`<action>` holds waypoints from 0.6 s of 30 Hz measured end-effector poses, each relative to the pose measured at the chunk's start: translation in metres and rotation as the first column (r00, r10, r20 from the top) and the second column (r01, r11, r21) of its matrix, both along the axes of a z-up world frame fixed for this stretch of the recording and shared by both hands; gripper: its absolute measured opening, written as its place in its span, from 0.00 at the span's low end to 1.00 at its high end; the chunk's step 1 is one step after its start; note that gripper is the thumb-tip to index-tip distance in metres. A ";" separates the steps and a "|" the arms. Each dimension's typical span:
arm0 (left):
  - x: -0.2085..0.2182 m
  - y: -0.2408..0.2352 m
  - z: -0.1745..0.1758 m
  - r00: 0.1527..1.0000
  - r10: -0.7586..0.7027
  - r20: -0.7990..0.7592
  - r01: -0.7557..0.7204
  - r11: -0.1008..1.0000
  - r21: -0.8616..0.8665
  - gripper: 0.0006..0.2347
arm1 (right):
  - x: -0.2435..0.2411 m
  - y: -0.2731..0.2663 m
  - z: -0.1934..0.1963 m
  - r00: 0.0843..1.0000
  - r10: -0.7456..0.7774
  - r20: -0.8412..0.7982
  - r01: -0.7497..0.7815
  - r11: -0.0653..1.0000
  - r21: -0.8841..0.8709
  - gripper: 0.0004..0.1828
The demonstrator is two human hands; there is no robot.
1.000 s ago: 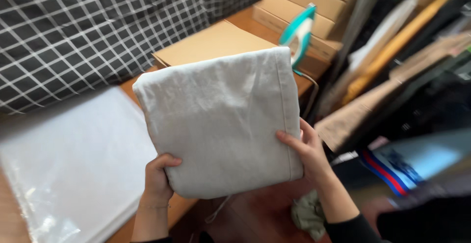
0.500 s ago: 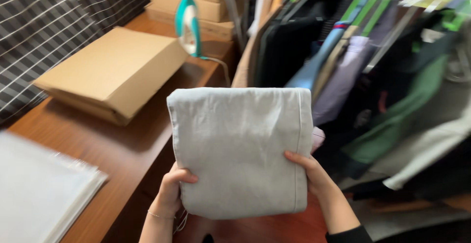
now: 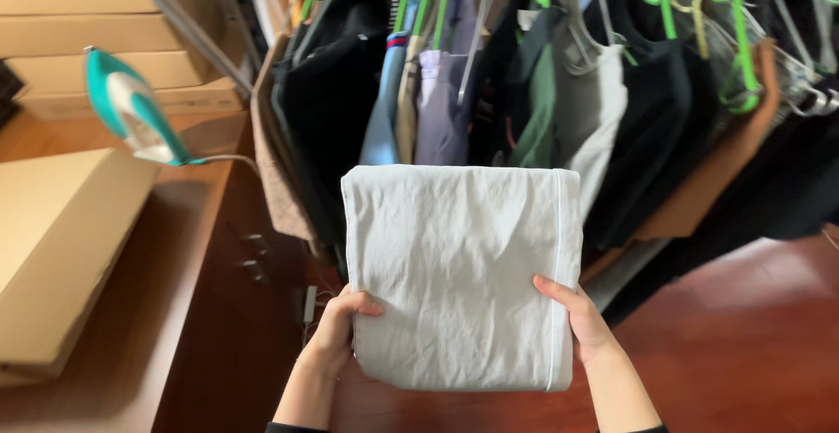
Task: The person unpacks a pair of light-colored pants from a cardboard box, removes them from a plastic bag, and hangs them on a clothing rack. They then take a beige t-shirt from the rack, lay it on a table, and iron it using a teal and white iron.
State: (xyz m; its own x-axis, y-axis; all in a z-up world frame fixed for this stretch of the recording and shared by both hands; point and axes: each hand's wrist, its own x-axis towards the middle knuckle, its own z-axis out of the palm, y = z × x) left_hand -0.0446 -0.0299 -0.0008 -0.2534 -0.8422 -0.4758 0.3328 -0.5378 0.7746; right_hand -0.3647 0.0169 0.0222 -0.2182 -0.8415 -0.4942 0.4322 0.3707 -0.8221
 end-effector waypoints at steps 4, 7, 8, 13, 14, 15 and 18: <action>-0.019 -0.014 0.006 0.998 -0.058 0.001 0.058 0.998 0.008 0.26 | -0.006 0.013 0.004 0.990 -0.104 -0.098 0.112 0.990 0.082 0.32; -0.030 -0.021 0.010 0.994 -0.107 0.011 0.107 0.993 0.052 0.28 | -0.007 0.023 0.001 0.976 -0.182 -0.118 0.197 0.973 0.124 0.32; -0.034 -0.024 0.010 0.991 -0.136 0.016 0.135 0.989 0.057 0.30 | -0.009 0.026 0.001 0.971 -0.208 -0.115 0.222 0.967 0.127 0.31; -0.065 -0.042 0.001 0.975 -0.218 0.029 0.215 0.973 0.087 0.28 | -0.021 0.040 0.003 0.943 -0.329 -0.056 0.334 0.934 0.128 0.35; -0.071 -0.044 -0.003 0.971 -0.235 0.034 0.231 0.969 0.088 0.26 | -0.023 0.045 0.006 0.933 -0.353 -0.066 0.359 0.922 0.146 0.37; -0.079 -0.048 -0.015 0.967 -0.253 0.036 0.249 0.964 0.091 0.26 | -0.030 0.050 0.002 0.926 -0.371 -0.064 0.377 0.914 0.149 0.37; -0.107 -0.062 -0.032 0.956 -0.291 0.016 0.291 0.956 0.039 0.20 | -0.050 0.059 0.003 0.900 -0.430 -0.075 0.437 0.888 0.141 0.32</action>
State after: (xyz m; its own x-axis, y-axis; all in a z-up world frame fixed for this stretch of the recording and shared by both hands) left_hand -0.1520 -0.0916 -0.0324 -0.4746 -0.7157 -0.5123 0.1415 -0.6365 0.7582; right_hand -0.4142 0.0763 0.0248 -0.5669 -0.5746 -0.5903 0.5457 0.2749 -0.7916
